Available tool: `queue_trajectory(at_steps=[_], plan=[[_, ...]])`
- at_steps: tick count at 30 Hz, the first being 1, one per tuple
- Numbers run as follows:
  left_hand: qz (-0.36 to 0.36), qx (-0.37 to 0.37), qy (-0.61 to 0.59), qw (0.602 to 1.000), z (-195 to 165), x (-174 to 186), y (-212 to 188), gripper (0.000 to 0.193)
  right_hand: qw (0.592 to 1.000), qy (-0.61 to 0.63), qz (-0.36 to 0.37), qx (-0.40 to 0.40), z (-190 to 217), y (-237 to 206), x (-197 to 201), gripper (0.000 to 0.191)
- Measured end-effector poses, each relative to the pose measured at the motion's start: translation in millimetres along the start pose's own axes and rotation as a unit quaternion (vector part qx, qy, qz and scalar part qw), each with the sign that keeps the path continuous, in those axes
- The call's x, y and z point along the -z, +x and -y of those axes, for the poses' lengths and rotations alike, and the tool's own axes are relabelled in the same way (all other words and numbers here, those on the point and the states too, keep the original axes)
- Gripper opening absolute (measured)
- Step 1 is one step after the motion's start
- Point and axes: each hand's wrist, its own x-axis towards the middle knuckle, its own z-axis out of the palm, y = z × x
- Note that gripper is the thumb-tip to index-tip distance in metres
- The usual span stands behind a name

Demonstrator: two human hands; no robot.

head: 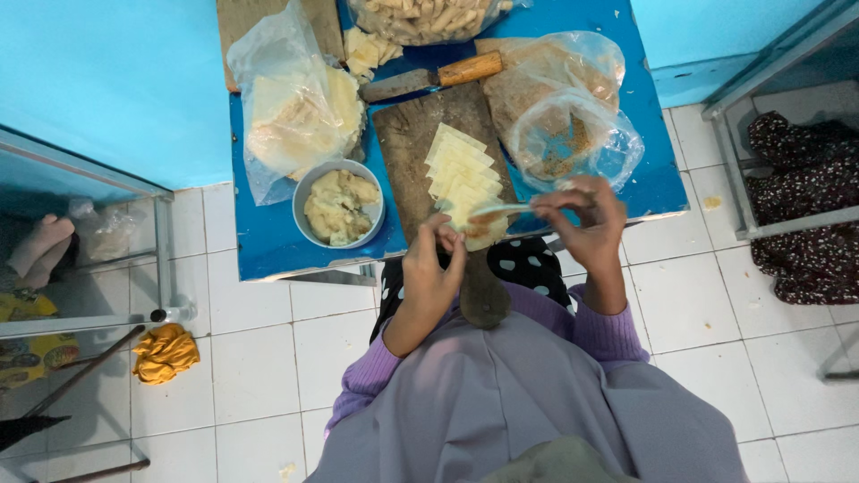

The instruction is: The person sits at a table and folds thin pastry triangles, spooning brown filling from a plastic bag onto each wrapper with a spoon, then folds the wrapper over the filling and stacks the finished triangles on the cutting board. They occasionally take new wrappers and rearrange the stack.

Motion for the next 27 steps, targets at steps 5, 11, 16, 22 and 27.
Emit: queue_trajectory(at_steps=[5, 11, 16, 22, 27], plan=[[0.002, -0.019, 0.013, 1.0, -1, 2, 1, 0.027, 0.989, -0.019, -0.148, 0.008, -16, -7, 30, 0.054], [0.012, -0.008, -0.003, 1.0, 0, 2, -1, 0.03, 0.95, -0.167, -0.259, -0.049, -9, 11, 50, 0.044], [0.03, -0.01, 0.023, 0.999, -2, 6, -4, 0.037, 0.75, -0.619, -0.204, 0.113, 32, 26, 10, 0.06], [0.048, -0.008, 0.055, 0.997, -6, 11, -4, 0.041, 0.968, -0.217, 0.047, -0.12, 62, 12, -30, 0.051], [0.039, 0.003, 0.034, 0.999, -6, 9, -3, 0.042, 0.952, -0.23, 0.092, -0.179, 55, 2, -42, 0.06]])
